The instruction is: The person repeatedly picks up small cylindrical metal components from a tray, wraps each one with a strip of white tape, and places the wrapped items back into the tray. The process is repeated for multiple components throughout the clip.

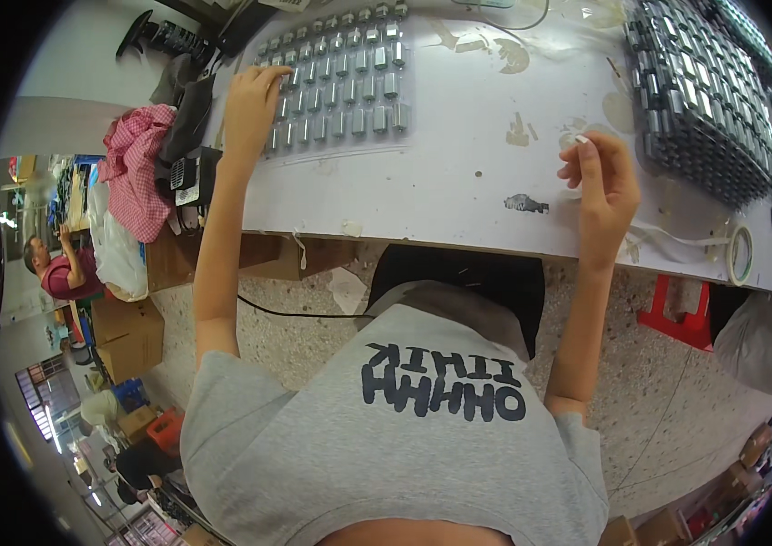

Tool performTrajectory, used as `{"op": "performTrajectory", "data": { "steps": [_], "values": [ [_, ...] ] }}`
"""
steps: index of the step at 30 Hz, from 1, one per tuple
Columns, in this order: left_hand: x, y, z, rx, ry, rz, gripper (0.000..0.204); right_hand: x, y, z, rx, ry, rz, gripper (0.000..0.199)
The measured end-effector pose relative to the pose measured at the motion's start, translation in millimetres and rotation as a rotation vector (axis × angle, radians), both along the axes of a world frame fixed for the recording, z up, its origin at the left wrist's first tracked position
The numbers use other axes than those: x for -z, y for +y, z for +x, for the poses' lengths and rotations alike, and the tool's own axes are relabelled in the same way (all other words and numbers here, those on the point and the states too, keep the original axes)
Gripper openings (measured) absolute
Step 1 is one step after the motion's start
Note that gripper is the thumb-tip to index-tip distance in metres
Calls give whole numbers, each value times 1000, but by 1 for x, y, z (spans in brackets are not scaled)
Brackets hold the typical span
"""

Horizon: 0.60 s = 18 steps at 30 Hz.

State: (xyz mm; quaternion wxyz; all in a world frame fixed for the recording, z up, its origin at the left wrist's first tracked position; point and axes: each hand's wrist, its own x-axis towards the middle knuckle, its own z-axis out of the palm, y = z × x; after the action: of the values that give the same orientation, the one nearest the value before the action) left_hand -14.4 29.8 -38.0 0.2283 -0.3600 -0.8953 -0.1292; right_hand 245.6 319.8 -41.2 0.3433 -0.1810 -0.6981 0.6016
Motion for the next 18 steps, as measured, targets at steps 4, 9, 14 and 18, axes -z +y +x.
{"op": "performTrajectory", "data": {
  "steps": [4,9,14,18],
  "values": [
    [-2,-17,-27,113,-95,10,28,-2,-4,2,41,22,-1,10],
    [-19,-14,-41,143,-166,-128,29,-1,-2,1,50,9,-73,10],
    [-16,-4,-34,155,-227,-155,15,1,0,-3,46,-25,-80,10],
    [-12,-4,-42,114,-341,-134,19,1,-2,-3,61,-26,-100,9]
  ]
}}
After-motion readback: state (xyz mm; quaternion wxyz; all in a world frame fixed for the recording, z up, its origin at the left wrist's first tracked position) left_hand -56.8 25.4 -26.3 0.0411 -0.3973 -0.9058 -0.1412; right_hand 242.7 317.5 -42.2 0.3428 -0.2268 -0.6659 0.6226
